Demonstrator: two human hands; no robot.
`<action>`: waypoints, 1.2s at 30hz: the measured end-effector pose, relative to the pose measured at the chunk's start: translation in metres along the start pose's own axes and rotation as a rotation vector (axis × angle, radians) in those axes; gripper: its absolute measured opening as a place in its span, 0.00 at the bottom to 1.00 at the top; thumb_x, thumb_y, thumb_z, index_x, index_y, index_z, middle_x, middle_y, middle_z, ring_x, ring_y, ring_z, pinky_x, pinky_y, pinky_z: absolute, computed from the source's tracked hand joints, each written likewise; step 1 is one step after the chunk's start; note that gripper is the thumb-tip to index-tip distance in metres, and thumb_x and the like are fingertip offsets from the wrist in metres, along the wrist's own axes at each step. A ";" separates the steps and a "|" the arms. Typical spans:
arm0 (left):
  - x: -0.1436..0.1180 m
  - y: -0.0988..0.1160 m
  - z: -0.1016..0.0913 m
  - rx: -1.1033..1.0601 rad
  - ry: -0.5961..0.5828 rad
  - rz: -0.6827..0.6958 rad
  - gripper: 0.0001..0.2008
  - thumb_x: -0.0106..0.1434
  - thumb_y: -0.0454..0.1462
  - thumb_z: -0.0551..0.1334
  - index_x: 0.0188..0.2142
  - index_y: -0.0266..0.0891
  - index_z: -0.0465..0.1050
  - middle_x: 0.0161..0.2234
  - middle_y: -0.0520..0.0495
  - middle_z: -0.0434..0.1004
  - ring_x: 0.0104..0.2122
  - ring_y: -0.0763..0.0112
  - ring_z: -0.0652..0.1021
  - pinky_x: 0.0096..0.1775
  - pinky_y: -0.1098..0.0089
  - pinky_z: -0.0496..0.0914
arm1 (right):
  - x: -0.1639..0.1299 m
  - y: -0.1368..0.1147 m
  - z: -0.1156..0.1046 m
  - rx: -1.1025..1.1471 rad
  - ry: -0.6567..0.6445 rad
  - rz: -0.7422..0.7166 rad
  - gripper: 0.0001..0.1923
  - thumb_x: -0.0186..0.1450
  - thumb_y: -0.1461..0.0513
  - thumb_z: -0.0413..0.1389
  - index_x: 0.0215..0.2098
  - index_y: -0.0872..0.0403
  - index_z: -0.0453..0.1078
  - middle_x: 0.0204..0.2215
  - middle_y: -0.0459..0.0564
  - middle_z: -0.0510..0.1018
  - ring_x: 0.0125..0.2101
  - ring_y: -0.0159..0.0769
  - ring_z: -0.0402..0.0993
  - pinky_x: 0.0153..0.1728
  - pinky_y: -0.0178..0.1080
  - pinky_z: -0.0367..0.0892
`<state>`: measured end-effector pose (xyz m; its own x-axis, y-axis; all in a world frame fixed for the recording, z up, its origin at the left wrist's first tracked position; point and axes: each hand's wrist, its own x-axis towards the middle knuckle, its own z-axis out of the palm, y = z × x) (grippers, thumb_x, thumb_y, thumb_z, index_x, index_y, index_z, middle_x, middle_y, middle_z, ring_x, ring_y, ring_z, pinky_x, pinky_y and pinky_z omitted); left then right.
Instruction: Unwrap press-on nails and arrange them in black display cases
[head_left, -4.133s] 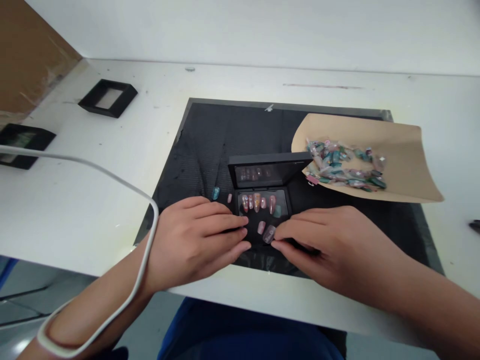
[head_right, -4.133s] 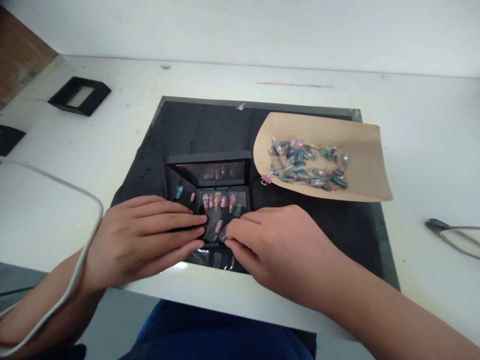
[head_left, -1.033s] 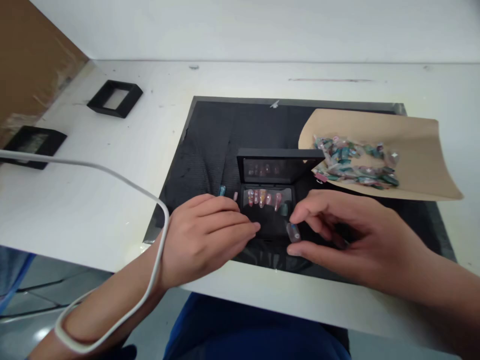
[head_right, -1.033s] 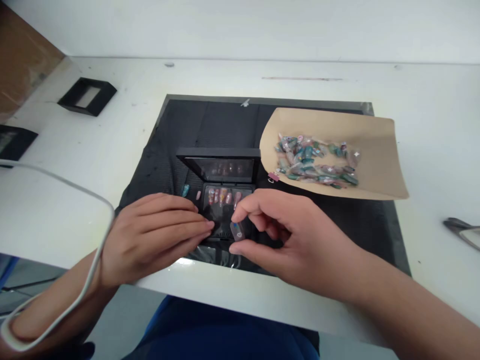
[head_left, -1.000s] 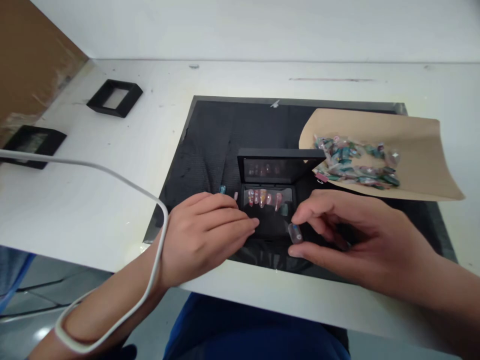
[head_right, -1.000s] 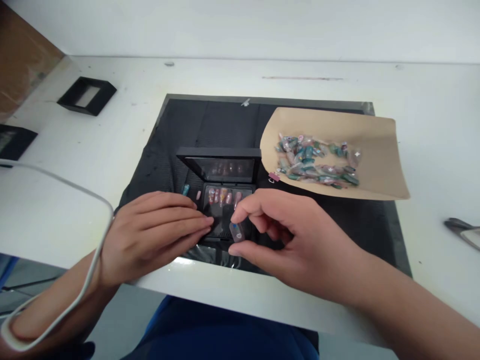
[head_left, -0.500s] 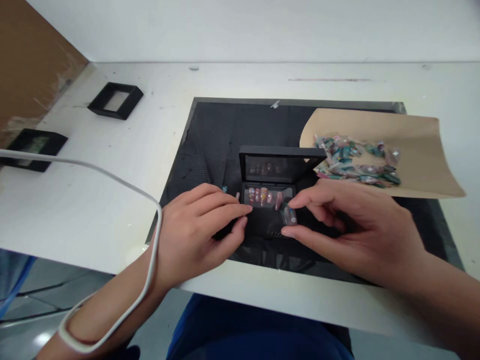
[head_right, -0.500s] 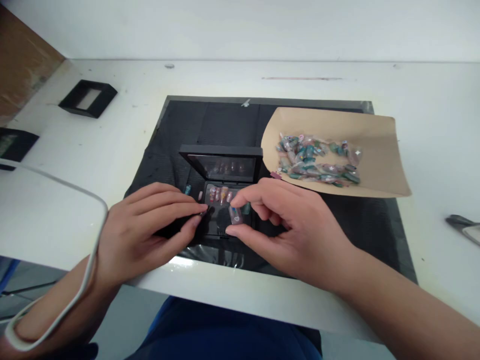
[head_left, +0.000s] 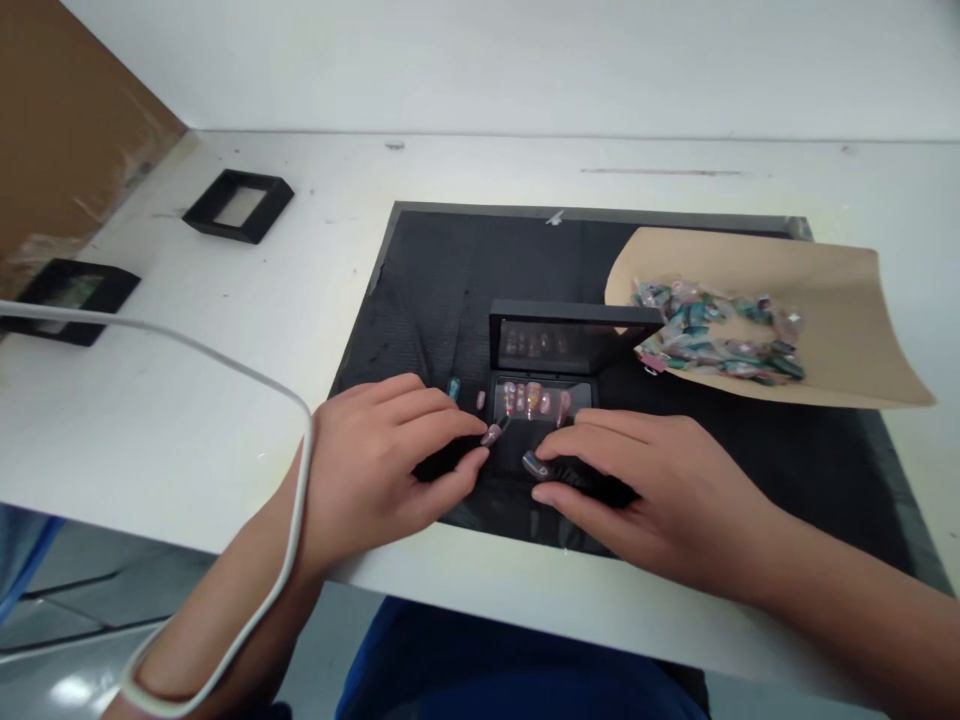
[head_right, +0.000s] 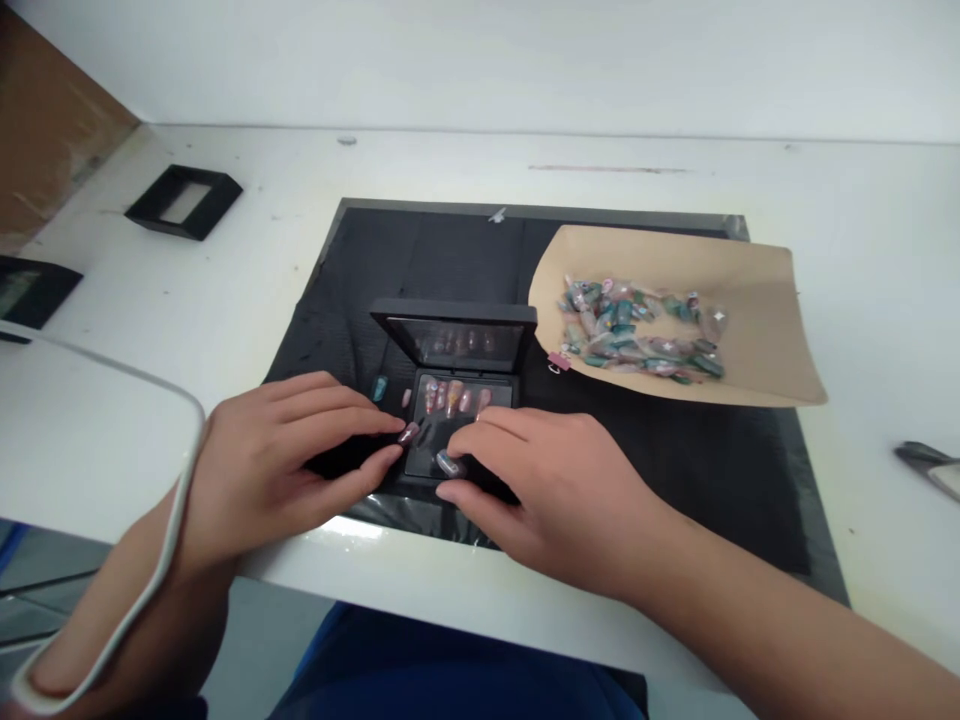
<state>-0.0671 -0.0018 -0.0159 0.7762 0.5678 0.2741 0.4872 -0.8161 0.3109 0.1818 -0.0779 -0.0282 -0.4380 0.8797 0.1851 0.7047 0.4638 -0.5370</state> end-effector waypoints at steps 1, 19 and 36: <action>0.000 0.000 0.000 -0.012 0.004 0.008 0.07 0.65 0.39 0.67 0.41 0.41 0.79 0.34 0.52 0.83 0.32 0.67 0.79 0.33 0.66 0.73 | 0.000 0.001 0.000 0.006 0.005 0.003 0.08 0.70 0.58 0.59 0.45 0.52 0.74 0.34 0.46 0.82 0.32 0.35 0.78 0.30 0.37 0.67; -0.001 -0.001 0.002 -0.129 0.019 0.126 0.06 0.68 0.39 0.65 0.42 0.40 0.81 0.35 0.50 0.85 0.33 0.69 0.80 0.40 0.66 0.76 | 0.000 0.005 0.003 0.028 0.032 -0.069 0.11 0.71 0.63 0.56 0.49 0.53 0.78 0.30 0.45 0.82 0.26 0.31 0.76 0.27 0.35 0.66; -0.008 -0.005 -0.006 -0.184 -0.008 0.057 0.35 0.75 0.56 0.38 0.48 0.40 0.78 0.38 0.44 0.84 0.40 0.61 0.79 0.42 0.60 0.71 | -0.002 0.003 -0.006 0.077 0.246 -0.047 0.06 0.70 0.65 0.58 0.42 0.53 0.77 0.25 0.44 0.82 0.21 0.28 0.72 0.23 0.35 0.64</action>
<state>-0.0780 -0.0011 -0.0145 0.8039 0.5201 0.2886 0.3621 -0.8128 0.4563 0.1880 -0.0772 -0.0252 -0.3137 0.8610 0.4003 0.6381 0.5033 -0.5827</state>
